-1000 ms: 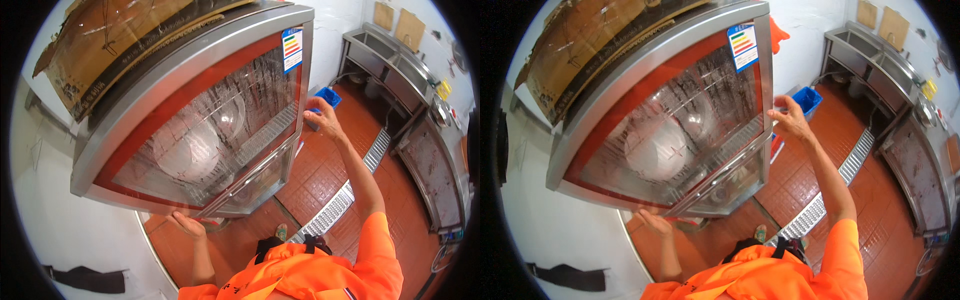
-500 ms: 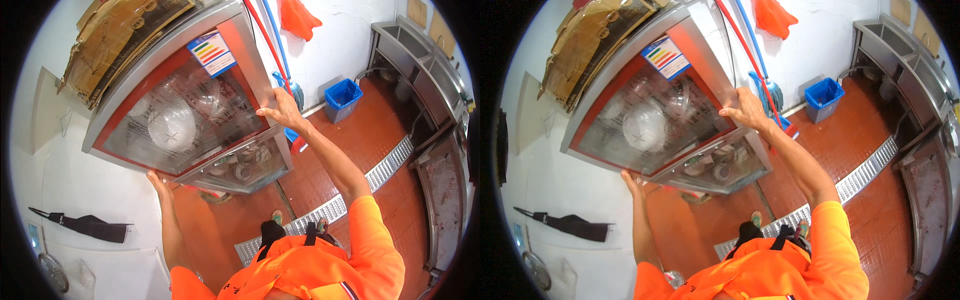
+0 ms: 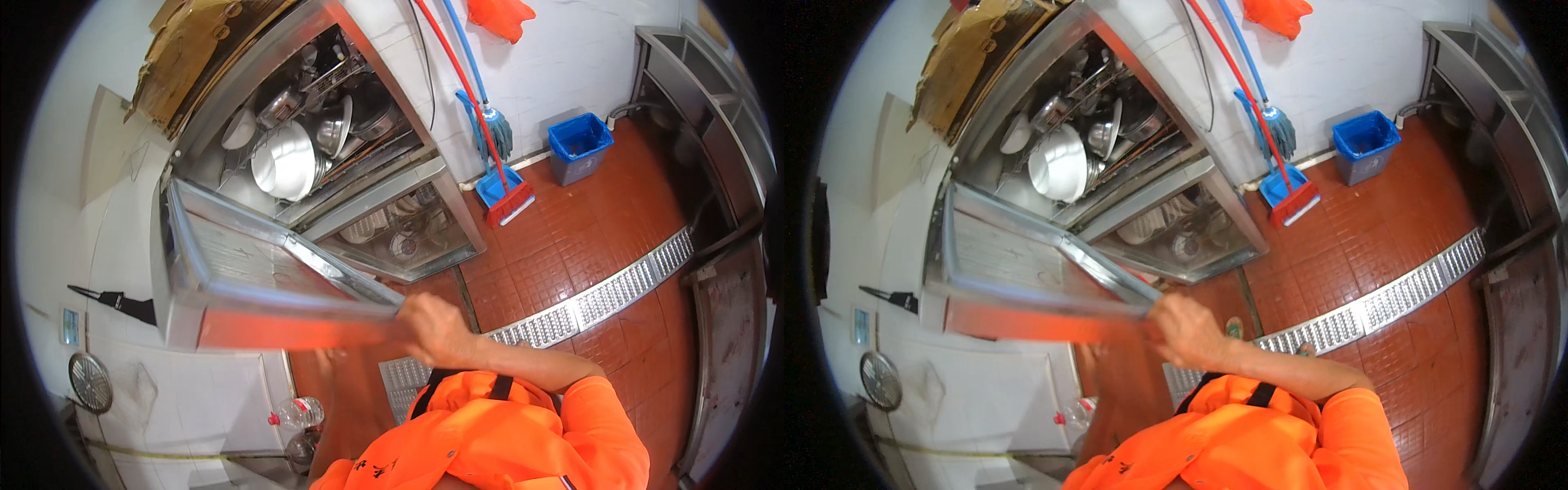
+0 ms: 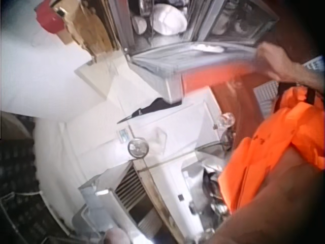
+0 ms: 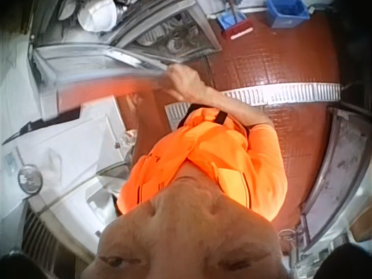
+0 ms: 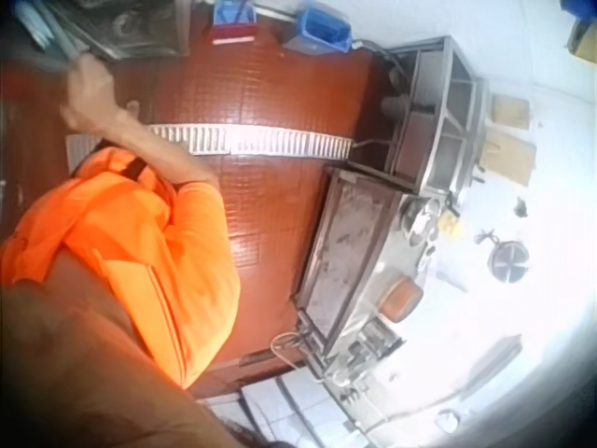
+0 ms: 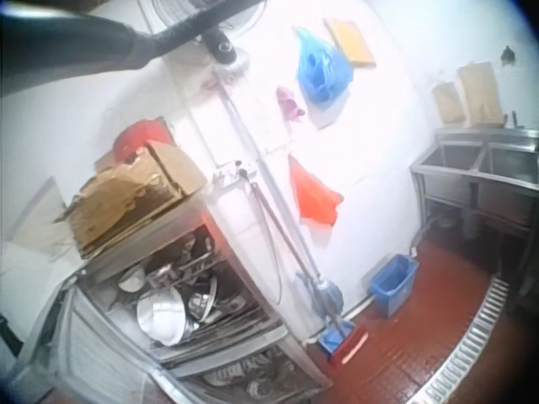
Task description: The person retrieves a metal bowl and several white ceramic bowls from a storage cabinet. They place the bowls into a sink, apply dish soap to a sponge, and scrub each bowl individually. The cleaned bowls are then placed into a large metal basin on the counter.
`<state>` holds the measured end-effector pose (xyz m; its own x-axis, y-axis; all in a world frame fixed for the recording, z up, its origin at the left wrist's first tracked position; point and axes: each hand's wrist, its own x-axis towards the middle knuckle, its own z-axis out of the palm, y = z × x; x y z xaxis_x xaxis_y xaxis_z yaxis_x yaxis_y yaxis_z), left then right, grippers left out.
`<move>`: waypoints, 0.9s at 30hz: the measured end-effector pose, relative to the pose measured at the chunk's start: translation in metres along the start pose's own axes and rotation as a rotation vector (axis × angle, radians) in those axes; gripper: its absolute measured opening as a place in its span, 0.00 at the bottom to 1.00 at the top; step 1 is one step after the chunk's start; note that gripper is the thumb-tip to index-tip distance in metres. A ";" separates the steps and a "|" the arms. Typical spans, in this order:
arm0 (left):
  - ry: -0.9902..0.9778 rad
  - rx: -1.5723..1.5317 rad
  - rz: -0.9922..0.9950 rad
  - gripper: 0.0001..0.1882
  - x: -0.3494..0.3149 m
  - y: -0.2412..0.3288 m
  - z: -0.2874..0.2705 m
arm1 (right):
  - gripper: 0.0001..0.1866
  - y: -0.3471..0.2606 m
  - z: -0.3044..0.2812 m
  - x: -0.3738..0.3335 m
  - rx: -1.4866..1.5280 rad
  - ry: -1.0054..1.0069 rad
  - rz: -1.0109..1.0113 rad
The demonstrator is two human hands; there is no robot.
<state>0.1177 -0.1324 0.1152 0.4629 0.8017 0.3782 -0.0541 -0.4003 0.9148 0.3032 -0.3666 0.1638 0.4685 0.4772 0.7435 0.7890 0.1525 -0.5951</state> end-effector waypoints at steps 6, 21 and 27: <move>0.096 0.063 -0.049 0.20 -0.090 0.000 -0.029 | 0.21 -0.027 0.030 -0.047 0.336 -0.374 0.007; 0.405 0.208 -0.139 0.26 -0.114 -0.026 -0.115 | 0.07 0.046 -0.019 -0.139 0.232 -0.470 0.707; 0.599 0.330 -0.146 0.30 -0.092 -0.044 -0.136 | 0.07 0.058 -0.018 -0.158 0.240 -0.475 0.862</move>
<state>-0.0429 -0.1281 0.0590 -0.1282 0.9263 0.3543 0.2874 -0.3073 0.9072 0.2819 -0.4485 0.0172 0.5926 0.7939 -0.1360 0.1311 -0.2616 -0.9562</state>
